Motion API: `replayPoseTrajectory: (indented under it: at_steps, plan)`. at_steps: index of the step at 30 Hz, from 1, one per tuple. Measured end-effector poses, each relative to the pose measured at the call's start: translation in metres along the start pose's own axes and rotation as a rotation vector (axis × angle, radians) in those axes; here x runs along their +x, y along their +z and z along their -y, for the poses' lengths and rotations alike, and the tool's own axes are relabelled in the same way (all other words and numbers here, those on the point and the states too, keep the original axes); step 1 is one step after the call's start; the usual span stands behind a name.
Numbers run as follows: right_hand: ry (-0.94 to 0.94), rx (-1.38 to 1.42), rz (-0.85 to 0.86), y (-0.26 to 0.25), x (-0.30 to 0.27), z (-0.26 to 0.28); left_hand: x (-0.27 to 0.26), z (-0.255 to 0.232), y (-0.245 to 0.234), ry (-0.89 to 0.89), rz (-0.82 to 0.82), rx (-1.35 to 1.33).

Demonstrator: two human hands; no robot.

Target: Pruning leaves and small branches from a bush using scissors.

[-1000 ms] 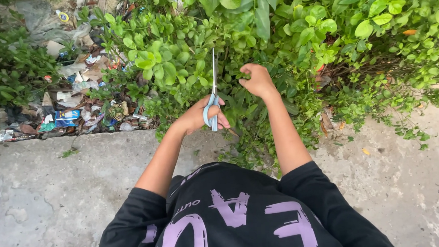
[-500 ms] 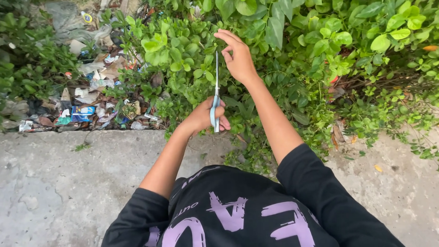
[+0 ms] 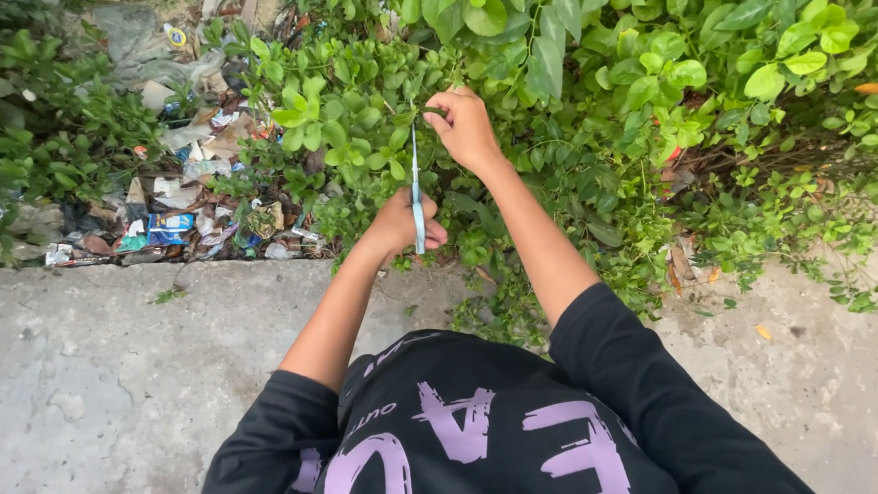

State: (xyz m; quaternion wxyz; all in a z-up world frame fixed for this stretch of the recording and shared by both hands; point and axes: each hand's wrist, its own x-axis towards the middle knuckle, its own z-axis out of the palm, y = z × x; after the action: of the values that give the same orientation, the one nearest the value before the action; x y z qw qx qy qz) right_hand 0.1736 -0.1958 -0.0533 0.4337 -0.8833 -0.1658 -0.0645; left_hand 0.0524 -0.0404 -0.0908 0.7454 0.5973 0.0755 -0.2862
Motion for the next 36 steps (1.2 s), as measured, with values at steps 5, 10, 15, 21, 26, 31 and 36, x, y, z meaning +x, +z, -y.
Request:
replayPoseTrajectory:
  at_steps: [5,10,15,21,26,31,36]
  plan:
    - [0.012,-0.035,0.042,-0.008,-0.007,0.009,0.005,-0.001,-0.001,0.035,0.011,-0.034]
    - [0.054,-0.095,0.075,-0.014,-0.010,0.016,0.001,-0.010,-0.003,0.066,0.027,-0.032]
    - [0.073,-0.113,0.054,-0.018,-0.014,0.002,-0.004,-0.011,-0.006,0.045,0.033,-0.003]
    - [0.181,-0.212,0.058,-0.021,-0.025,-0.018,-0.009,-0.010,-0.012,0.090,0.084,-0.055]
    - [0.251,-0.276,0.105,-0.029,-0.033,-0.017,-0.015,-0.009,-0.010,0.074,0.218,-0.053]
    - [0.270,-0.228,0.054,-0.029,-0.029,-0.031,-0.014,-0.005,-0.006,0.056,0.287,-0.004]
    - [0.231,-0.132,-0.048,-0.026,-0.008,-0.029,-0.013,-0.012,-0.004,-0.030,0.315,0.008]
